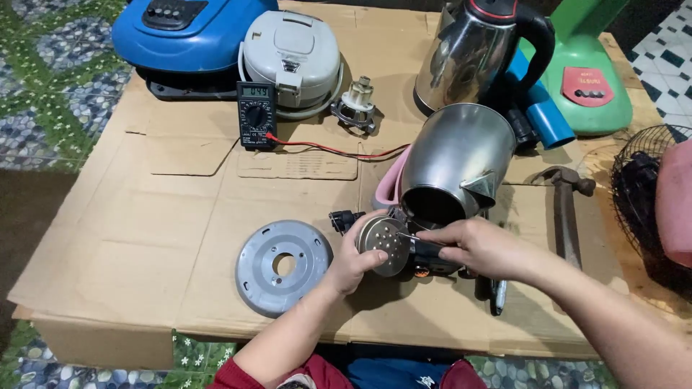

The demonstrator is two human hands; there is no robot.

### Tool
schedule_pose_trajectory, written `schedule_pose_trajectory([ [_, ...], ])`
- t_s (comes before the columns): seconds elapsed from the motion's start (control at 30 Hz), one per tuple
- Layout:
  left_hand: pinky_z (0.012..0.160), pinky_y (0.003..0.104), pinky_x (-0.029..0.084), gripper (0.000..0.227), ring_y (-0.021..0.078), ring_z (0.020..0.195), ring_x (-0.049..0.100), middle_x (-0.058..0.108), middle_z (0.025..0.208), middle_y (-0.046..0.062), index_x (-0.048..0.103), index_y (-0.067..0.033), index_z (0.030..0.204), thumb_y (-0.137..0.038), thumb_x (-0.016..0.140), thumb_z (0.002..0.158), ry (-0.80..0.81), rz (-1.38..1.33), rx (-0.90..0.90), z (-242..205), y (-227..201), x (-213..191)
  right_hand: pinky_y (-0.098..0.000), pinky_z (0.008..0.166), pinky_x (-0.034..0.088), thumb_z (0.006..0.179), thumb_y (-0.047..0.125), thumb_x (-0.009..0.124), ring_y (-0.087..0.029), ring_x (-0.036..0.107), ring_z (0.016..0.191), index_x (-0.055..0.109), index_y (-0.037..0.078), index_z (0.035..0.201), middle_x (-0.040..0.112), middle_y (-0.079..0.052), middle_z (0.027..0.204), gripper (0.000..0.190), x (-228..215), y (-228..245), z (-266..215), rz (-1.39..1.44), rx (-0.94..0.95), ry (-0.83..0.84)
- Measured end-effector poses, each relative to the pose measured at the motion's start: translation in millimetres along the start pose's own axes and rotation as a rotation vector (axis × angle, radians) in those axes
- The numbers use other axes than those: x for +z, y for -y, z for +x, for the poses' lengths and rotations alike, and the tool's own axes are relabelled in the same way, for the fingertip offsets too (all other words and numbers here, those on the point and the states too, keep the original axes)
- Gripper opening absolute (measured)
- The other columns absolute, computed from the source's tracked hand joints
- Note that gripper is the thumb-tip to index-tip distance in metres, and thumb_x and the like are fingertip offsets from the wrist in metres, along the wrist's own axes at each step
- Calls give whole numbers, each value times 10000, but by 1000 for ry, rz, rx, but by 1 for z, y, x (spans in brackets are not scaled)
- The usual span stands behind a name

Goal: Disassembling an electric kettle by removing the bottom plate screws and inspecting the internal components.

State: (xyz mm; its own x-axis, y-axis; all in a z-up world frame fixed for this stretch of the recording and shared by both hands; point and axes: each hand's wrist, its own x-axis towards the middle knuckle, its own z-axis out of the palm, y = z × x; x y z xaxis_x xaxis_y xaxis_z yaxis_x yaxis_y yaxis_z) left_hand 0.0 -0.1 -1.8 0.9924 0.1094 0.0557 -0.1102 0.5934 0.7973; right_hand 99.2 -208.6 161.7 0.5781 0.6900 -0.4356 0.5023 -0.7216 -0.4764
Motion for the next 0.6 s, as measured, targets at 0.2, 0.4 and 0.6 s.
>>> schedule_pose_trajectory([
  [0.2,847,410,638,886,271,1088,671,709,1162,232,546,-48,1424,-161,864,605,5,7,23,0,-6,5,-275,474,520,923,121,682,-174,621,447,703,244,1389,804,-119,774,482,37,-31,1,445,191,-40],
  [0.4,825,391,644,885,252,1039,685,722,1113,221,557,-45,1411,-173,867,593,-13,6,19,-2,-11,10,-291,499,569,913,-41,569,-173,637,599,625,66,1436,750,-153,890,537,54,-50,-8,646,2,10],
  [0.6,813,410,650,882,299,1060,688,715,1132,254,555,-54,1423,-169,864,606,7,7,19,0,-5,3,-339,435,604,926,-59,588,-218,726,547,632,60,1428,698,-172,893,517,49,-54,-26,736,-9,-150],
])
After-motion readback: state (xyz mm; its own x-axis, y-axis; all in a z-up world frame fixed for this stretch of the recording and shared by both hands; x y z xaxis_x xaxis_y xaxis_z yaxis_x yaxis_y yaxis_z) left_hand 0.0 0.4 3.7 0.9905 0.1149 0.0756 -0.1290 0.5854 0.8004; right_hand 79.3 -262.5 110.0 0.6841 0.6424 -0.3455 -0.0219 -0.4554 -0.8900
